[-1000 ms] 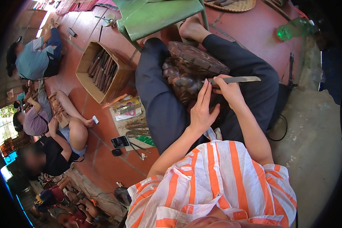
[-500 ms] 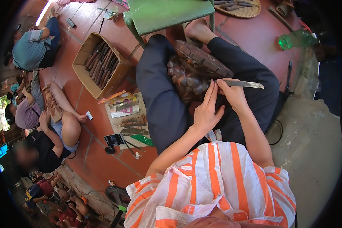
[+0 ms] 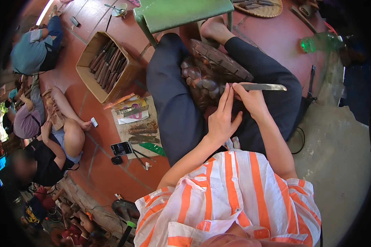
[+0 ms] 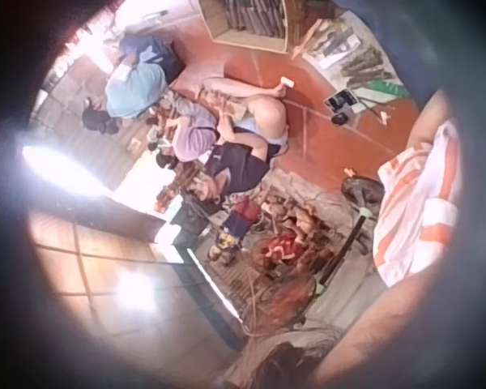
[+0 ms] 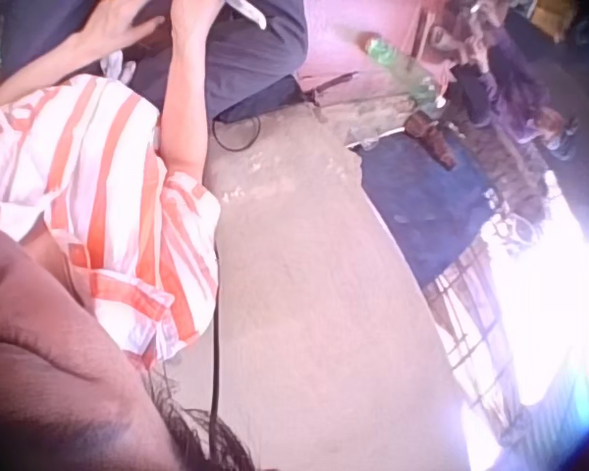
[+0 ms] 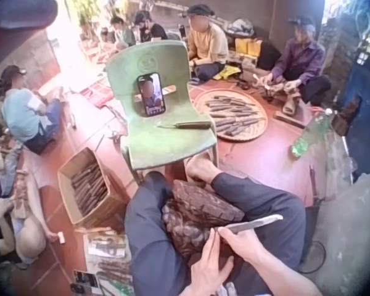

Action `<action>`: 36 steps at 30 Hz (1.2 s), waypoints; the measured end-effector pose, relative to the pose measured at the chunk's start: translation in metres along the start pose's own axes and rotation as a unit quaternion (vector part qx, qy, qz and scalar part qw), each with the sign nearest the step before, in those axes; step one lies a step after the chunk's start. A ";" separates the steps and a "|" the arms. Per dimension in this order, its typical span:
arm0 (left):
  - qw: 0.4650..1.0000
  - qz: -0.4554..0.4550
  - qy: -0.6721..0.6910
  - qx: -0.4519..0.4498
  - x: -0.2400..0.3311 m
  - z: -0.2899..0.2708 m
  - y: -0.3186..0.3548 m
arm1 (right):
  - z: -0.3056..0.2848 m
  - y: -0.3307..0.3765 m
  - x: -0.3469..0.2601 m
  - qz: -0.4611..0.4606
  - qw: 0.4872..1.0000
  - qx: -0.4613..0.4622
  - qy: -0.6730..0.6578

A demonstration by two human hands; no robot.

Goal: The person carves a wooden figurine using a small knife and a chisel. They hold the object on their lap, rotate it to access different sides, and use the tools to refine the details of the carving.

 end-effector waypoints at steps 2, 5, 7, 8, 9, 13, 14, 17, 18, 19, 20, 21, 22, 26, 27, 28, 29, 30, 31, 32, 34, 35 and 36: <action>1.000 -0.012 0.005 -0.018 -0.001 0.002 -0.002 | 0.000 0.004 0.004 0.054 0.995 0.030 -0.082; 0.996 -0.034 0.014 -0.083 -0.001 0.007 -0.010 | -0.010 0.001 0.018 0.082 0.987 0.050 -0.127; 0.998 -0.021 0.005 -0.059 -0.003 0.007 -0.006 | -0.001 0.008 0.002 0.075 0.987 0.041 -0.135; 0.999 -0.009 0.001 -0.035 -0.004 0.006 -0.004 | 0.003 0.011 -0.003 0.073 0.987 0.036 -0.140; 1.000 0.003 -0.004 -0.013 -0.004 0.003 -0.002 | 0.001 0.006 0.002 0.032 0.997 -0.020 -0.069; 0.997 -0.019 0.002 -0.069 -0.001 0.003 -0.004 | -0.005 0.007 0.018 0.054 0.988 0.025 -0.139; 0.996 -0.023 0.006 -0.083 -0.001 0.004 -0.004 | -0.007 0.007 0.024 0.064 0.988 0.028 -0.137; 0.999 0.025 0.009 -0.035 -0.006 0.005 -0.003 | -0.009 0.008 0.028 0.073 0.984 0.025 -0.160; 0.998 0.047 0.033 -0.009 -0.007 0.001 -0.003 | -0.009 0.010 0.028 0.060 0.981 0.014 -0.185; 0.996 0.068 0.057 0.017 -0.008 -0.003 -0.003 | -0.010 0.011 0.029 0.047 0.976 0.003 -0.210; 0.992 0.090 0.081 0.042 -0.009 -0.009 -0.002 | -0.010 0.013 0.030 0.034 0.971 -0.008 -0.235; 0.990 0.086 0.079 0.082 0.000 -0.025 -0.007 | -0.010 0.019 0.020 0.030 0.974 -0.005 -0.226; 0.990 0.063 0.085 0.092 -0.003 -0.036 -0.012 | -0.011 0.023 0.015 0.020 0.976 -0.001 -0.218; 0.976 0.148 -0.120 0.105 -0.011 -0.091 -0.071 | -0.026 0.035 0.016 -0.023 0.982 0.045 -0.183; 0.971 0.157 -0.165 0.070 -0.027 -0.097 -0.087 | -0.029 0.038 0.020 -0.033 0.982 0.058 -0.176; 0.964 0.162 -0.209 0.033 -0.048 -0.101 -0.100 | -0.031 0.040 0.023 -0.059 0.985 0.068 -0.148; 0.972 0.160 -0.173 -0.008 -0.068 -0.105 -0.113 | -0.036 0.041 0.027 -0.083 0.986 0.083 -0.118; 0.977 0.153 -0.139 -0.050 -0.085 -0.108 -0.120 | -0.039 0.043 0.032 -0.105 0.986 0.095 -0.089; 0.981 0.129 -0.120 -0.086 -0.100 -0.112 -0.127 | -0.040 0.046 0.033 -0.126 0.982 0.091 -0.107; 0.981 0.109 -0.103 -0.119 -0.108 -0.115 -0.135 | -0.042 0.046 0.035 -0.128 0.983 0.079 -0.108; 0.976 0.129 -0.118 -0.129 -0.115 -0.116 -0.141 | -0.036 0.048 0.037 -0.129 0.984 0.054 -0.114; 0.977 0.128 -0.104 -0.131 -0.118 -0.115 -0.142 | -0.031 0.048 0.035 -0.140 0.979 0.059 -0.137; 0.978 0.130 -0.088 -0.134 -0.115 -0.112 -0.144 | -0.029 0.047 0.034 -0.140 0.978 0.054 -0.148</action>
Point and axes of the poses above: each hand's wrist, its own y-axis away from the middle knuckle, its own z-axis out of the palm, x = y × z, the point moved 2 cm from there along -y, towards the middle knuckle, and after that the axes turned 9 degrees about -x, right-handed, at the moved point
